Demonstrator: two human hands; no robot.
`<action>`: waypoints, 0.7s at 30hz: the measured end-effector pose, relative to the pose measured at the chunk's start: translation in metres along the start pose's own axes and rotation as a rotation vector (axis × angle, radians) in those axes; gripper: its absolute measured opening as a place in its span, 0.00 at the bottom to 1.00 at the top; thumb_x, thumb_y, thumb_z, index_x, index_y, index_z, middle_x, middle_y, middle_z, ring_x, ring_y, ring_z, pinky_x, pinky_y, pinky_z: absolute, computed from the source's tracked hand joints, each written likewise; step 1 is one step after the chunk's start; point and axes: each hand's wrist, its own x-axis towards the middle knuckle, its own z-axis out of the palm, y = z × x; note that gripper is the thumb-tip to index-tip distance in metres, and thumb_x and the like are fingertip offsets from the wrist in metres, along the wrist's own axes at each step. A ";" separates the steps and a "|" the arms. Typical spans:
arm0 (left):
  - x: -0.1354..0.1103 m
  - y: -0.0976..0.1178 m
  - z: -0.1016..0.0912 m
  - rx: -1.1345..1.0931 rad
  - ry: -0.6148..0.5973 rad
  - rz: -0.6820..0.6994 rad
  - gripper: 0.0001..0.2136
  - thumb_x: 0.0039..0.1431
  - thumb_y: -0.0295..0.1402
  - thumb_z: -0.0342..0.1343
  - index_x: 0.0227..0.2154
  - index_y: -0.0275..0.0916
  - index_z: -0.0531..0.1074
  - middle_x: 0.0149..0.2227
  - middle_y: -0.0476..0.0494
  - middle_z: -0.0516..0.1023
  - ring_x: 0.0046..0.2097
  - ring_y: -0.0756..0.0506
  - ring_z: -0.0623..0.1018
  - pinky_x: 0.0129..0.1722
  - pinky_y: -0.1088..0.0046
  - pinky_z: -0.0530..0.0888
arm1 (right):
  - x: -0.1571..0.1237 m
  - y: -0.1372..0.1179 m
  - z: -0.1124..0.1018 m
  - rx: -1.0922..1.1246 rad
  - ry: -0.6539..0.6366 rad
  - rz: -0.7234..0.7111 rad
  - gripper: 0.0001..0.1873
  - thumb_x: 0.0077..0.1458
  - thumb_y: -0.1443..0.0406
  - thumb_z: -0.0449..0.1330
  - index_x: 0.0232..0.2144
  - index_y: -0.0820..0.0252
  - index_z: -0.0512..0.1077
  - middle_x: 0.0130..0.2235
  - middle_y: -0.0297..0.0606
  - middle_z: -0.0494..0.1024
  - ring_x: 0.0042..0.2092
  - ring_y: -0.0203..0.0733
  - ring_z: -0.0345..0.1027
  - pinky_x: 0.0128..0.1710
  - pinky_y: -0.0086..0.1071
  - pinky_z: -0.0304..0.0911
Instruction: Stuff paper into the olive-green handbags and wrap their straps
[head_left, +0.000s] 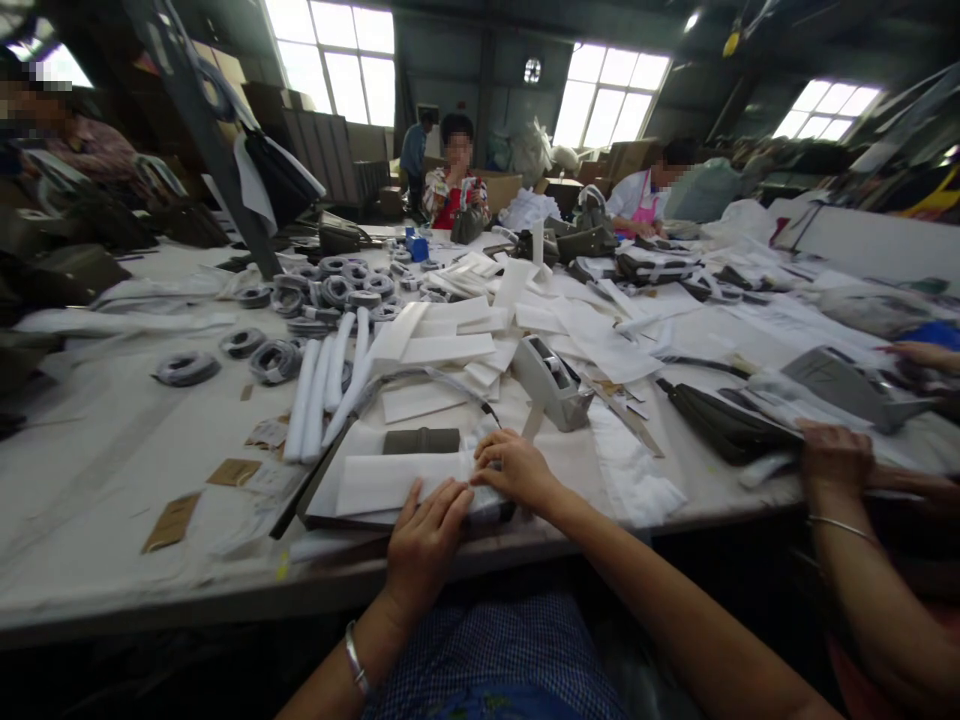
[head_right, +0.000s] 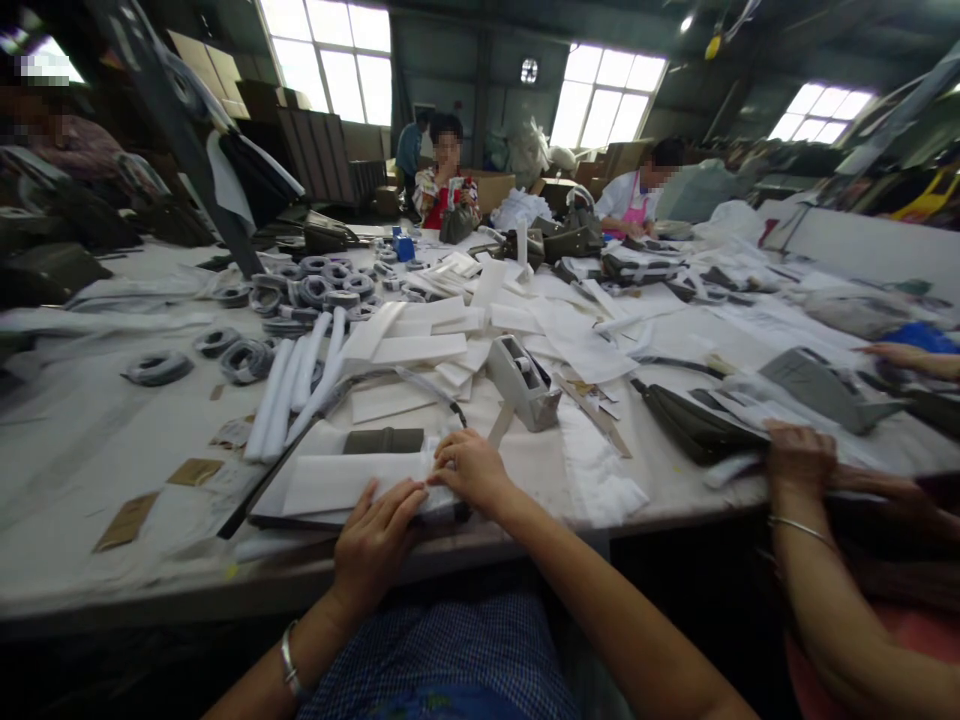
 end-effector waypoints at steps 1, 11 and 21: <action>-0.001 -0.001 0.001 0.018 0.017 0.019 0.13 0.67 0.29 0.49 0.52 0.41 0.72 0.52 0.44 0.79 0.53 0.46 0.77 0.67 0.60 0.56 | 0.002 0.000 -0.002 0.000 -0.031 0.013 0.07 0.44 0.65 0.74 0.24 0.54 0.79 0.37 0.33 0.80 0.44 0.42 0.70 0.47 0.35 0.64; -0.005 -0.006 0.006 0.092 -0.009 0.107 0.14 0.67 0.28 0.50 0.53 0.40 0.72 0.54 0.47 0.77 0.55 0.44 0.76 0.62 0.61 0.65 | 0.001 -0.004 0.002 -0.038 -0.026 0.034 0.05 0.49 0.66 0.71 0.27 0.56 0.78 0.37 0.35 0.79 0.44 0.43 0.69 0.47 0.36 0.63; -0.009 -0.009 0.010 0.094 -0.027 0.113 0.17 0.69 0.28 0.44 0.55 0.41 0.71 0.56 0.47 0.76 0.56 0.43 0.75 0.60 0.61 0.68 | 0.017 0.075 -0.113 -0.035 0.425 0.440 0.14 0.60 0.64 0.57 0.47 0.61 0.75 0.51 0.45 0.77 0.50 0.45 0.71 0.53 0.35 0.63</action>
